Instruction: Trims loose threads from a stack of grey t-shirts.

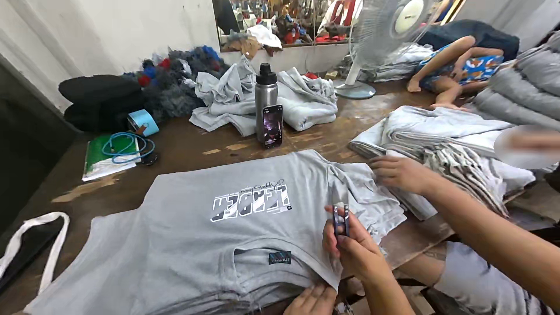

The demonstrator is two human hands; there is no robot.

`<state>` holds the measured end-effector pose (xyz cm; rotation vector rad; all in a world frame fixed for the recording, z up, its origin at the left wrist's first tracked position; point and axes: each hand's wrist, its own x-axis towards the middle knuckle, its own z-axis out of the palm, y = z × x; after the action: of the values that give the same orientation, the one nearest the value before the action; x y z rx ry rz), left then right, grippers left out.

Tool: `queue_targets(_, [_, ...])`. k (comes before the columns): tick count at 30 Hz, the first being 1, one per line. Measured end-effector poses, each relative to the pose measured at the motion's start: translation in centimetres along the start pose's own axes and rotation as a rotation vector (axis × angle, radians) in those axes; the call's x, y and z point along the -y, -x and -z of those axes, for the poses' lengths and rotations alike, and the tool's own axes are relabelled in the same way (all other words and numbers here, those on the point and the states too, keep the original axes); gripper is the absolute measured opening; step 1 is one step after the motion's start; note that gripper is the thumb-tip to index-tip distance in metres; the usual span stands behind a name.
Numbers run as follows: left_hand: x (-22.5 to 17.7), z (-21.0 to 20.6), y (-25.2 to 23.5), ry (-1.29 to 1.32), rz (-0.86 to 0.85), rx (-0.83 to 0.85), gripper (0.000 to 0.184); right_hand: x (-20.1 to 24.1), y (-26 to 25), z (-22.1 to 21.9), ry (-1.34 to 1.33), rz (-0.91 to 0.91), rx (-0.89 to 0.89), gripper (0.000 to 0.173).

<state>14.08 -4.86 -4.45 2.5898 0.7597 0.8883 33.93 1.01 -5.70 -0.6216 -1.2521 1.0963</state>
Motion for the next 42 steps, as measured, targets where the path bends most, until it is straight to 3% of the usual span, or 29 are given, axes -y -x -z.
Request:
queue_targets(2, [-0.1,0.2,-0.4,-0.015,-0.015,0.0,0.014,0.5,0.5,0.5,-0.033,-0.051,0.062,0.049])
queue_targets(4, [0.0,0.2,-0.6,-0.04,-0.03,-0.007,0.014,0.7,1.2,0.4,-0.021,-0.087,0.098,0.033])
queue_targets(6, [0.1,0.1,-0.7,-0.061,-0.036,-0.024,0.015,1.0,1.6,0.0,0.159,-0.092,0.11,0.012])
queue_targets(11, [0.3,-0.5,-0.2,-0.067,-0.04,-0.031,0.015,2.3,1.9,-2.0,0.835,-0.121,0.157,0.029])
queue_targets(14, [0.8,-1.1,0.1,-0.06,-0.069,-0.053,0.016,2.4,2.3,-1.8,0.992,-0.191,0.169,0.038])
queue_targets(18, [3.0,-2.9,0.4,0.116,-0.035,-0.277,0.016,2.3,2.7,-0.9,0.836,-0.024,0.182,0.016])
queue_targets(21, [3.9,-2.7,-0.1,0.434,0.087,-0.432,0.009,1.7,3.2,-1.4,0.655,0.163,-0.076,0.017])
queue_targets(25, [4.0,-2.7,-0.4,0.731,0.233,-0.549,0.005,0.3,3.0,-2.4,0.203,0.192,-0.298,0.019])
queue_targets(30, [3.2,-1.7,-1.3,0.713,0.303,-0.423,0.043,-0.7,3.5,-3.3,-0.036,0.136,-0.32,0.018])
queue_targets(36, [3.4,-1.8,-1.8,0.731,0.243,-0.48,0.013,-0.9,3.7,-3.2,-0.021,0.136,-0.305,0.018])
queue_targets(42, [3.0,-0.8,-1.1,0.818,0.308,-0.397,0.016,-0.9,3.9,-3.1,0.012,0.142,-0.31,0.018])
